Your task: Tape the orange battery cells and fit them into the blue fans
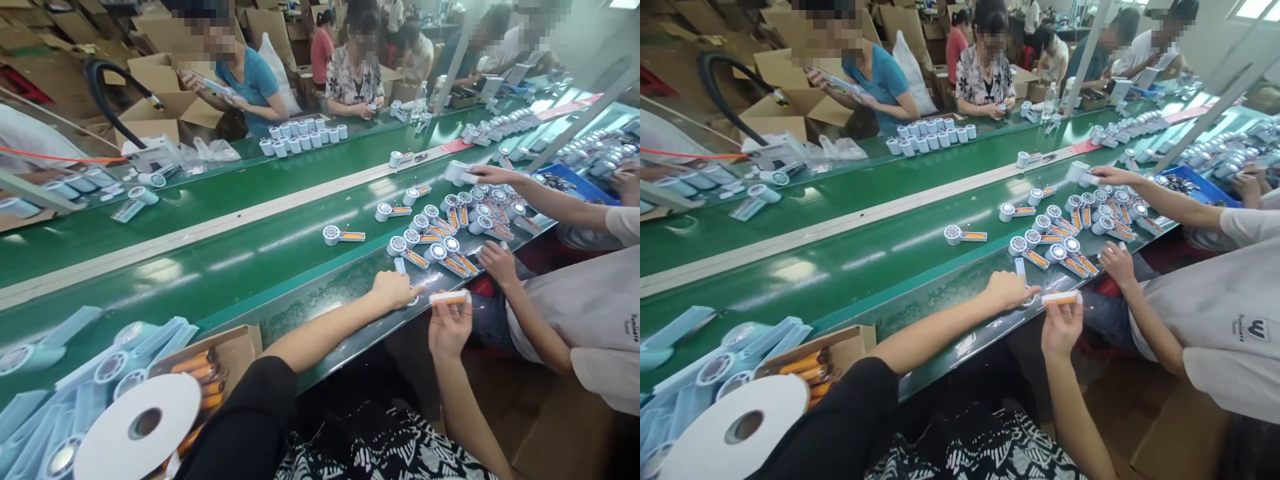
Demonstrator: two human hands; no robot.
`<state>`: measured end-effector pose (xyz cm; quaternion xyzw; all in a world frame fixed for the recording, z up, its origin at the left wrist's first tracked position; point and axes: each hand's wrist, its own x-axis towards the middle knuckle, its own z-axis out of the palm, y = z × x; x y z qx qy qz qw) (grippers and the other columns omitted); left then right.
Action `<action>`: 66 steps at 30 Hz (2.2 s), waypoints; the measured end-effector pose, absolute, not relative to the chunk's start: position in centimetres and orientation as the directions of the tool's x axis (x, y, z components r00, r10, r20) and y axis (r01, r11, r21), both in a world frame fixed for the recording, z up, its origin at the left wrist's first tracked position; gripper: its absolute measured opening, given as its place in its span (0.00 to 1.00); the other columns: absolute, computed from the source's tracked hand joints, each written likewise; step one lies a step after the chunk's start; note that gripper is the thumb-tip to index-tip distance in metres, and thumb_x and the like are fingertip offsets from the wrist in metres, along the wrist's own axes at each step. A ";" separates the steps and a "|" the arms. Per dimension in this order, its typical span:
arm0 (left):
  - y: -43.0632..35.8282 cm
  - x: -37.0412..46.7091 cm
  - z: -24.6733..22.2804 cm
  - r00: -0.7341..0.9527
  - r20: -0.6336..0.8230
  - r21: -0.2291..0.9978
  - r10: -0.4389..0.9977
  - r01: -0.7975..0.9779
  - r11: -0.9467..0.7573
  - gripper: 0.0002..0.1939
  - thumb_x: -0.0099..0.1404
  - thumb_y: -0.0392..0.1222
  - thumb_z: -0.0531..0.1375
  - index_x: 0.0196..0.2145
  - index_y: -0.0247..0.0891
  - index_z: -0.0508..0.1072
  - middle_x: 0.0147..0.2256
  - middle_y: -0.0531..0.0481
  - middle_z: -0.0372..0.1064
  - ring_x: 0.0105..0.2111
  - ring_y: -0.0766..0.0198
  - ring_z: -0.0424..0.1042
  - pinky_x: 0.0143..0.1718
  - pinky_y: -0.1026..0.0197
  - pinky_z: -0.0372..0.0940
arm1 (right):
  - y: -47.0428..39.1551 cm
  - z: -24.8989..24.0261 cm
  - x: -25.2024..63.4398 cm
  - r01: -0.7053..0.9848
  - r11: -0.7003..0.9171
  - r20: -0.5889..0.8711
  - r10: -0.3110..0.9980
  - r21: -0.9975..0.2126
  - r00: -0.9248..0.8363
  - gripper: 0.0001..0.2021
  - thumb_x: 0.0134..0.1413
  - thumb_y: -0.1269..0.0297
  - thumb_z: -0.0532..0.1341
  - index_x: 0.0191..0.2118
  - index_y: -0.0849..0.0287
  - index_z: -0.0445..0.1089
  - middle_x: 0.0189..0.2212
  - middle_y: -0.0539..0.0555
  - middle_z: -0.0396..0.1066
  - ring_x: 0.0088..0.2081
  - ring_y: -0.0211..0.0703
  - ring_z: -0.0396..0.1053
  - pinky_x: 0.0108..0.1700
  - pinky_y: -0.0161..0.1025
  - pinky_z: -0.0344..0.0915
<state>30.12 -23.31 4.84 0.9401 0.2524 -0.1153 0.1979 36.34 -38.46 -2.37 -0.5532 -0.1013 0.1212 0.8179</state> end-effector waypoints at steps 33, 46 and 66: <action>2.3 9.3 1.0 0.530 -0.250 0.278 0.810 0.841 -0.465 0.18 0.75 0.49 0.62 0.56 0.37 0.74 0.54 0.42 0.73 0.50 0.55 0.76 0.52 0.46 0.74 | -4.6 -0.5 28.7 0.768 0.195 0.095 0.980 -0.610 -0.174 0.10 0.63 0.65 0.61 0.48 0.54 0.75 0.43 0.58 0.84 0.44 0.53 0.81 0.50 0.43 0.72; 2.1 11.7 0.7 0.452 -0.235 0.349 0.861 0.866 -0.359 0.18 0.75 0.51 0.61 0.55 0.36 0.74 0.52 0.43 0.74 0.48 0.56 0.76 0.51 0.47 0.74 | -3.4 0.1 26.5 0.956 0.271 -0.237 0.927 -0.115 -0.292 0.21 0.67 0.55 0.60 0.61 0.51 0.75 0.53 0.63 0.79 0.53 0.57 0.77 0.53 0.45 0.71; -30.2 -25.1 5.1 0.427 -0.061 0.154 0.902 0.897 -0.414 0.29 0.64 0.42 0.67 0.62 0.40 0.72 0.65 0.41 0.67 0.69 0.44 0.58 0.68 0.44 0.58 | -16.6 1.9 14.3 0.435 0.459 0.192 0.826 -0.775 -0.530 0.17 0.64 0.52 0.61 0.47 0.57 0.81 0.43 0.60 0.84 0.39 0.51 0.80 0.43 0.45 0.76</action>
